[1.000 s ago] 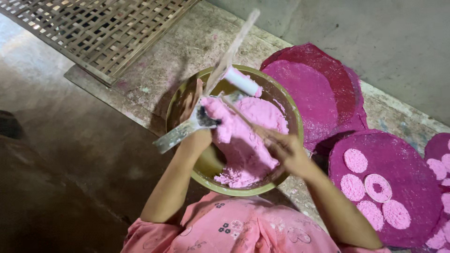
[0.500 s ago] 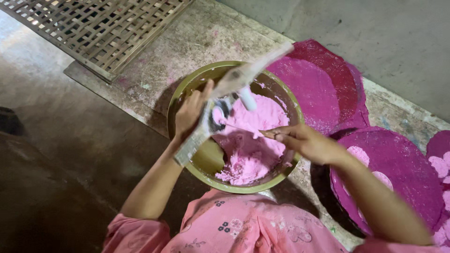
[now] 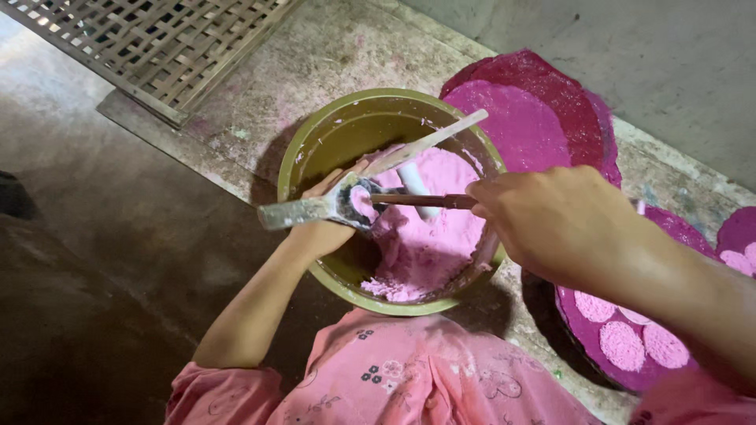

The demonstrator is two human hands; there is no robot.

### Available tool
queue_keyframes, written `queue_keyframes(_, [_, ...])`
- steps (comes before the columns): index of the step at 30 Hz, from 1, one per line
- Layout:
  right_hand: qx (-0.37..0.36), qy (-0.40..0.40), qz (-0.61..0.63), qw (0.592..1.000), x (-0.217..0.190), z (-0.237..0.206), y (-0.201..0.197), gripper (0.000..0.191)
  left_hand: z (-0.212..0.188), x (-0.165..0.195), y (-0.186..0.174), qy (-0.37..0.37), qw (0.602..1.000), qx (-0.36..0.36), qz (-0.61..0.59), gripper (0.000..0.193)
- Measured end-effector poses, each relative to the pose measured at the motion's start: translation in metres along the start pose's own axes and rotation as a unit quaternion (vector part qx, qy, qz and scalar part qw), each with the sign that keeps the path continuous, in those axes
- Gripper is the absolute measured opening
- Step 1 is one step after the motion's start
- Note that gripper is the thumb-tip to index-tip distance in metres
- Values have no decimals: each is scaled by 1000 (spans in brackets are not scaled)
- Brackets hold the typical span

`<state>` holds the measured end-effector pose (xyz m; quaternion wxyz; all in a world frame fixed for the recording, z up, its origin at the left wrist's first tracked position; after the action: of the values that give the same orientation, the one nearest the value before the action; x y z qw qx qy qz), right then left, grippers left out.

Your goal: The person scoops pink paste from a large basin into a handheld wooden press, then squeezes the press over a board to deposit round paste discs, repeating the cycle and placing each finished disc onto the boards alongside others.

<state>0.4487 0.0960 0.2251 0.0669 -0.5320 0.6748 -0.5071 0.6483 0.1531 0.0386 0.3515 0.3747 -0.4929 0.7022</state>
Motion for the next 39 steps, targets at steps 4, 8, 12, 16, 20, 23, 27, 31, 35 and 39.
queue_keyframes(4, [80,-49,-22,995,-34,20,9,40,-1,11,1,24,997,0,-71,62])
queue_keyframes(8, [176,-80,-35,980,-68,54,35,24,-1,13,13,127,992,16,-15,67])
queue_keyframes(12, [145,-51,31,988,-31,43,36,28,4,-29,5,21,997,49,-47,52])
queue_keyframes(16, [188,22,180,965,20,18,53,31,18,-81,-39,-25,966,172,-190,32])
queue_keyframes(20, [-12,4,460,888,4,66,127,48,18,-106,-35,-125,773,198,-590,26])
queue_keyframes(23, [463,-86,231,851,4,65,115,64,5,-75,20,-193,684,66,-700,28])
queue_keyframes(27, [385,-262,797,385,17,52,137,97,-25,21,120,-185,562,-195,-782,36])
queue_keyframes(31, [469,-230,818,243,42,-4,176,83,-32,63,182,-224,631,-253,-698,52])
queue_keyframes(35, [621,-50,712,323,97,-81,233,78,-9,66,177,-63,873,-186,-446,50])
queue_keyframes(39, [708,95,519,469,90,-122,256,77,12,95,195,121,981,-119,-97,34])
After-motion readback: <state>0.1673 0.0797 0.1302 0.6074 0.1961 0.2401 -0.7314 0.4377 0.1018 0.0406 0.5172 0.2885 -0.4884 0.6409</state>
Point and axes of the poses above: each hand's wrist, its own z-axis towards the middle knuckle, its own y-axis out of the palm, x = y × z, the point moved 5 cm from there along z, towards the middle knuckle, and after that the axes turned 15 degrees about -z, right-handed, at the moved point
